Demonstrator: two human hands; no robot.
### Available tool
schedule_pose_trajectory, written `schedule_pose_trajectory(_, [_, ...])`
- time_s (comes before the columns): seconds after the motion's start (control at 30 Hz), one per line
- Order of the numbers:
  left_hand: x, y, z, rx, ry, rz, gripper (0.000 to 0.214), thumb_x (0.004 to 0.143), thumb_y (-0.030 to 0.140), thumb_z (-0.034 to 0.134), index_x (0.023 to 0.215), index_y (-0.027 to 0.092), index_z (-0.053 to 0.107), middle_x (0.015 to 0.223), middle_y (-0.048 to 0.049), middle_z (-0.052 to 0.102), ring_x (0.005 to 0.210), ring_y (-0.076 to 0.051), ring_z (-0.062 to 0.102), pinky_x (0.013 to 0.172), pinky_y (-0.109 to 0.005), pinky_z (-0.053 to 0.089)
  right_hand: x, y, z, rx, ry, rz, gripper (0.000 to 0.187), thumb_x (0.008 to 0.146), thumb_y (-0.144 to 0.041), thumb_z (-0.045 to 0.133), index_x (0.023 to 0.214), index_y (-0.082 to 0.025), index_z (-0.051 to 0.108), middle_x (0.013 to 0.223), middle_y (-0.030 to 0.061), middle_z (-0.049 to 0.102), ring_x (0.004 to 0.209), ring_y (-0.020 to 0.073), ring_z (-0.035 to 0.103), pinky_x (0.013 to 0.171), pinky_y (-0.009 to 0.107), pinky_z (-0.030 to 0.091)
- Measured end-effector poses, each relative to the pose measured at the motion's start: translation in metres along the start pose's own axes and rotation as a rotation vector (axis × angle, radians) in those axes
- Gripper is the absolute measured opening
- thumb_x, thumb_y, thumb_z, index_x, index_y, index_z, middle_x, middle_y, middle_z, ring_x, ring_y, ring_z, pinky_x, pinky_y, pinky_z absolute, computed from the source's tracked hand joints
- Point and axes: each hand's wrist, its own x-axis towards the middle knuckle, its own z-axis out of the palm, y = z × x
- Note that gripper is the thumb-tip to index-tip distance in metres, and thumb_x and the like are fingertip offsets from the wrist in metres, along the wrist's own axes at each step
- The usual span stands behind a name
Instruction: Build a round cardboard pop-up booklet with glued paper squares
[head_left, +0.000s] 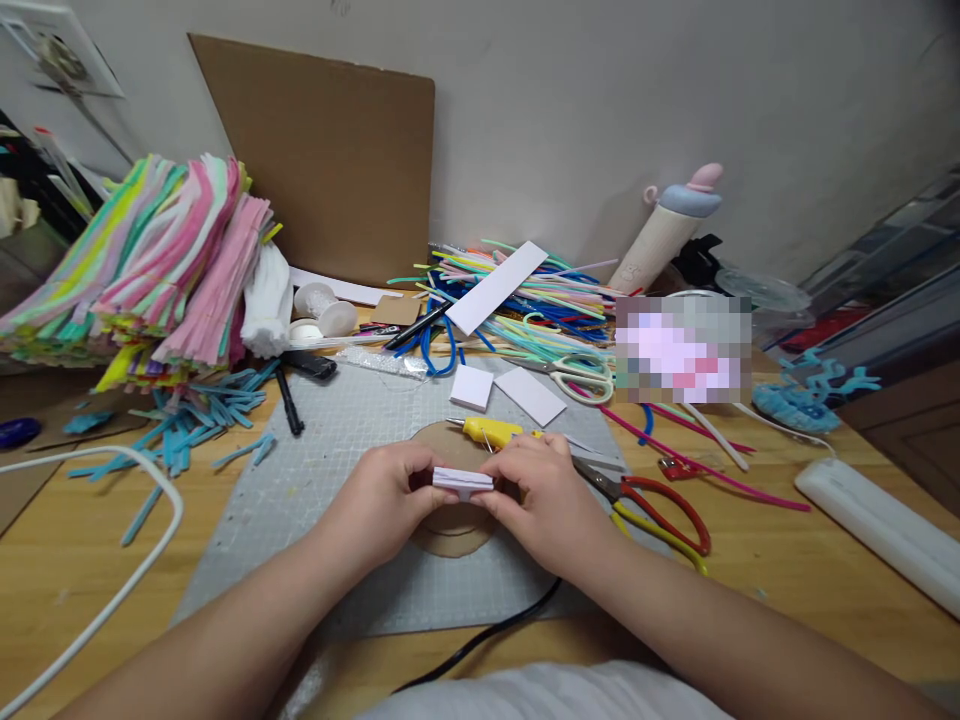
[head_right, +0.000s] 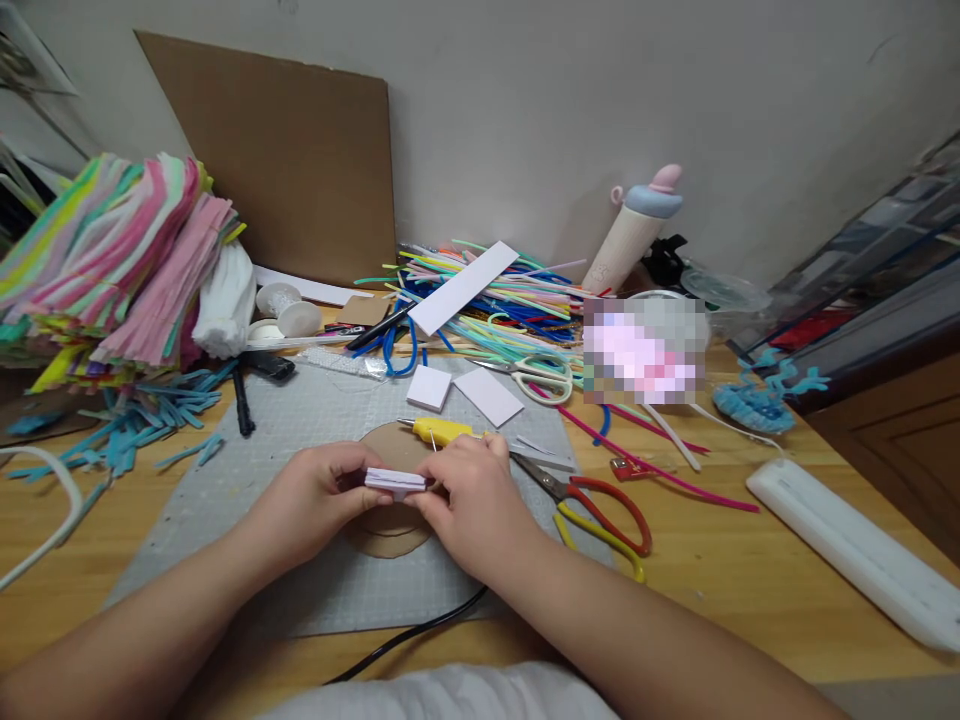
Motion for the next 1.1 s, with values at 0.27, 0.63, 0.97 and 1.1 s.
schedule_pose_trajectory(0.27, [-0.001, -0.002, -0.002, -0.122, -0.020, -0.029, 0.010, 0.073, 0.027, 0.068, 0.077, 0.018, 0.071, 0.075, -0.0019, 0.070, 0.073, -0.018, 0.060, 0.065, -0.027, 0.042, -0.007, -0.001, 0.001, -0.004, 0.054, -0.067, 0.004, 0.082, -0.021, 0.070, 0.083, -0.023, 0.068, 0.080, 0.0011, 0.072, 0.083, 0.0213, 0.058, 0.081, 0.042, 0.026])
schedule_pose_trajectory(0.63, [-0.006, 0.004, -0.005, -0.915, -0.255, -0.244, 0.038, 0.067, 0.047, 0.078, 0.087, 0.016, 0.071, 0.080, -0.0027, 0.071, 0.069, -0.013, 0.060, 0.068, -0.025, 0.045, -0.010, 0.000, -0.003, 0.755, -0.028, 0.085, 0.055, 0.068, -0.047, 0.078, 0.115, -0.024, 0.061, 0.114, 0.0081, 0.063, 0.103, 0.0249, 0.059, 0.089, 0.040, 0.046])
schedule_pose_trajectory(0.97, [-0.013, 0.012, 0.001, -0.735, -0.280, 0.032, 0.059, 0.064, 0.050, 0.080, 0.111, 0.021, 0.061, 0.109, -0.0066, 0.064, 0.098, -0.023, 0.059, 0.084, -0.034, 0.046, -0.019, -0.006, -0.007, 0.618, 0.077, -0.112, 0.060, 0.064, -0.043, 0.083, 0.116, -0.028, 0.057, 0.117, 0.0059, 0.056, 0.111, 0.0258, 0.053, 0.096, 0.039, 0.041])
schedule_pose_trajectory(1.1, [-0.018, 0.017, 0.003, -0.298, -0.090, 0.285, 0.063, 0.066, 0.035, 0.081, 0.121, 0.025, 0.052, 0.129, -0.0078, 0.054, 0.122, -0.027, 0.048, 0.103, -0.041, 0.036, -0.022, -0.010, -0.004, 0.495, 0.209, -0.074, 0.058, 0.064, -0.041, 0.083, 0.114, -0.031, 0.055, 0.111, 0.0036, 0.058, 0.103, 0.0247, 0.055, 0.088, 0.036, 0.044])
